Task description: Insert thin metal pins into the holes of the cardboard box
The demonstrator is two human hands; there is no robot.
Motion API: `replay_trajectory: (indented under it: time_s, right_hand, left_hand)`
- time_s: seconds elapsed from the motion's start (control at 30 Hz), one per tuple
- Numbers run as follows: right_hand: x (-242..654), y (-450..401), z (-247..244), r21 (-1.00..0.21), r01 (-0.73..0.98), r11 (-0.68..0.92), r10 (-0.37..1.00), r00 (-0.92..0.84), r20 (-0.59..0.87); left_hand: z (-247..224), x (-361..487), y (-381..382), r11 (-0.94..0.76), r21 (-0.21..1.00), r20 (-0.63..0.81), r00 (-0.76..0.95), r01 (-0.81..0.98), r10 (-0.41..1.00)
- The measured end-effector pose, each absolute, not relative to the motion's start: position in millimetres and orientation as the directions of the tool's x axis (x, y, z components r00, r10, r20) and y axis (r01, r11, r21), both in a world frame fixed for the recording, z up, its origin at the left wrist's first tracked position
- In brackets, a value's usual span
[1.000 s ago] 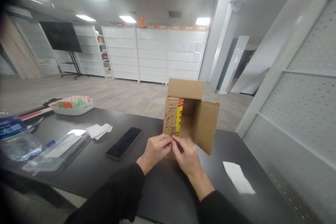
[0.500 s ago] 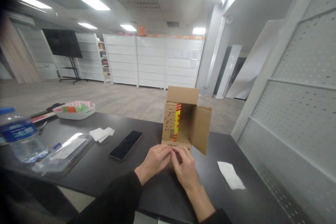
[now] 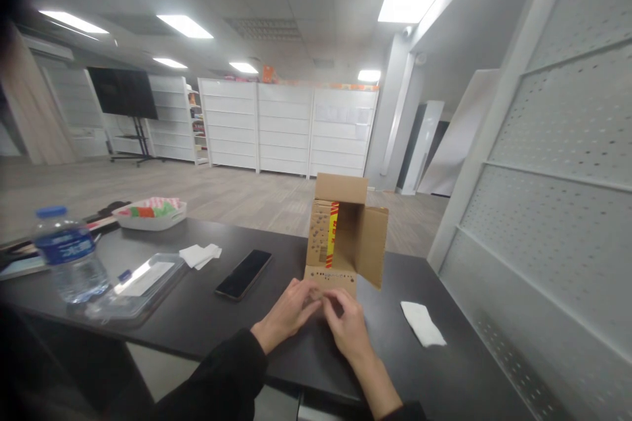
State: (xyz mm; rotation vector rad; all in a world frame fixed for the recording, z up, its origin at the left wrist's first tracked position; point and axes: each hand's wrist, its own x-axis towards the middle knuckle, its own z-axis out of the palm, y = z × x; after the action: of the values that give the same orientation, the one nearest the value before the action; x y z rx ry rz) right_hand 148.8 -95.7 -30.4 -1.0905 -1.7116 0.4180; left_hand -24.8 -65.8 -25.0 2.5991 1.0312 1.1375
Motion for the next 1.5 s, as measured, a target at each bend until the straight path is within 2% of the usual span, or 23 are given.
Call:
replay_trajectory:
  time_s: [0.1,0.23,0.4,0.5,0.67,0.8,0.87,1.1,1.37,1.5]
  right_hand:
    - [152,-98,-31,-0.768,0.435,0.47,0.875,-0.112,0.472]
    - [157,-99,-36,-0.823,0.403,0.401,0.916,-0.149,0.373]
    - [160,-102,-43,-0.819,0.418,0.393,0.918,-0.132,0.373]
    - [156,-107,-40,-0.739,0.497,0.455,0.88,-0.121,0.46]
    - [148,-117,-34,-0.512,0.647,0.565,0.764,-0.177,0.62]
    - [137,-122,-38,-0.339,0.757,0.558,0.741,-0.272,0.614]
    - [130,-124,-41,-0.283,0.797,0.533,0.758,-0.301,0.578]
    - [112,-128,-41,-0.202,0.854,0.48,0.8,-0.332,0.501]
    - [103,-129,-30,-0.154,0.898,0.411,0.843,-0.31,0.44]
    - [106,-133,-26,-0.168,0.881,0.443,0.821,-0.323,0.471]
  left_hand:
    - [-28,-25,-67,-0.752,0.347,0.573,0.508,0.561,0.643]
    - [-29,-25,-66,-0.775,0.252,0.547,0.576,0.579,0.608]
    - [-27,-27,-67,-0.802,0.201,0.533,0.624,0.562,0.571]
    - [-24,-31,-71,-0.794,0.216,0.547,0.604,0.568,0.58]
    - [-16,-54,-74,-0.725,0.253,0.571,0.506,0.641,0.647]
    - [-13,-76,-67,-0.562,0.314,0.589,0.307,0.766,0.747]
    - [-14,-82,-65,-0.508,0.32,0.571,0.265,0.8,0.777]
    - [-18,-75,-66,-0.537,0.191,0.505,0.387,0.822,0.772]
    - [-17,-75,-67,-0.521,0.204,0.477,0.38,0.829,0.792]
    - [-14,-76,-71,-0.603,0.209,0.453,0.47,0.77,0.757]
